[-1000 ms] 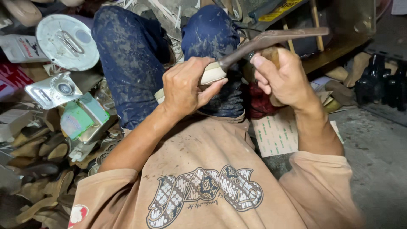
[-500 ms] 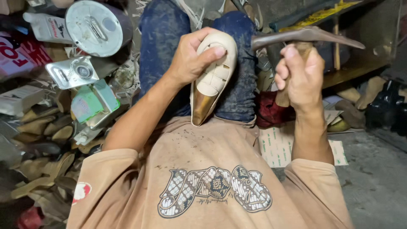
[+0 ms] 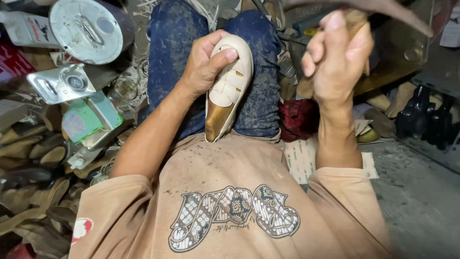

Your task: The person holds a white shoe on their lap and uses a hammer to repeatedly strike the sole and heel areas. They rotate the shoe to access different sections while continuing to hammer the edges.

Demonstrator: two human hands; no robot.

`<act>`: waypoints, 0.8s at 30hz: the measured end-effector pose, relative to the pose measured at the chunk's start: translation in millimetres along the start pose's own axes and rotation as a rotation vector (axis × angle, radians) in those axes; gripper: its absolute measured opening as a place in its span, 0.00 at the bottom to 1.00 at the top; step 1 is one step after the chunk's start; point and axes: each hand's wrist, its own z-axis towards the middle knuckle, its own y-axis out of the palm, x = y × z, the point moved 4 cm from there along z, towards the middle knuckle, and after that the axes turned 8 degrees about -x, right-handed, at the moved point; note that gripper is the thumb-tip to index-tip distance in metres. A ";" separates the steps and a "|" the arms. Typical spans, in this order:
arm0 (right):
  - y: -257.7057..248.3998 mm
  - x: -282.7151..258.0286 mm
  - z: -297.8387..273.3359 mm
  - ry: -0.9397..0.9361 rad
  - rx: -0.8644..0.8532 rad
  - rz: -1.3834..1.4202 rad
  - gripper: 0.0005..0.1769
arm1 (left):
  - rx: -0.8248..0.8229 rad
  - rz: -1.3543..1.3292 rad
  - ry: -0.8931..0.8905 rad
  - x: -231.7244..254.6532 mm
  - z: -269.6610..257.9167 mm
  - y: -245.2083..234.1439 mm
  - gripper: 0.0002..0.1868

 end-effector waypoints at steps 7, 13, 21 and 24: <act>-6.6 20.6 -25.4 0.031 -0.052 -0.023 0.13 | 0.015 -0.011 -0.030 -3.7 -4.4 4.2 0.19; 6.7 39.5 -43.2 0.066 -0.153 0.020 0.10 | 0.007 0.008 -0.006 -4.3 0.6 0.4 0.19; 4.7 60.2 -77.9 -0.040 0.053 0.169 0.07 | 0.045 0.331 0.161 30.6 -35.2 15.7 0.37; -31.8 87.0 -78.0 -0.069 0.153 0.033 0.13 | 0.072 0.286 -0.010 -14.4 -104.7 30.6 0.59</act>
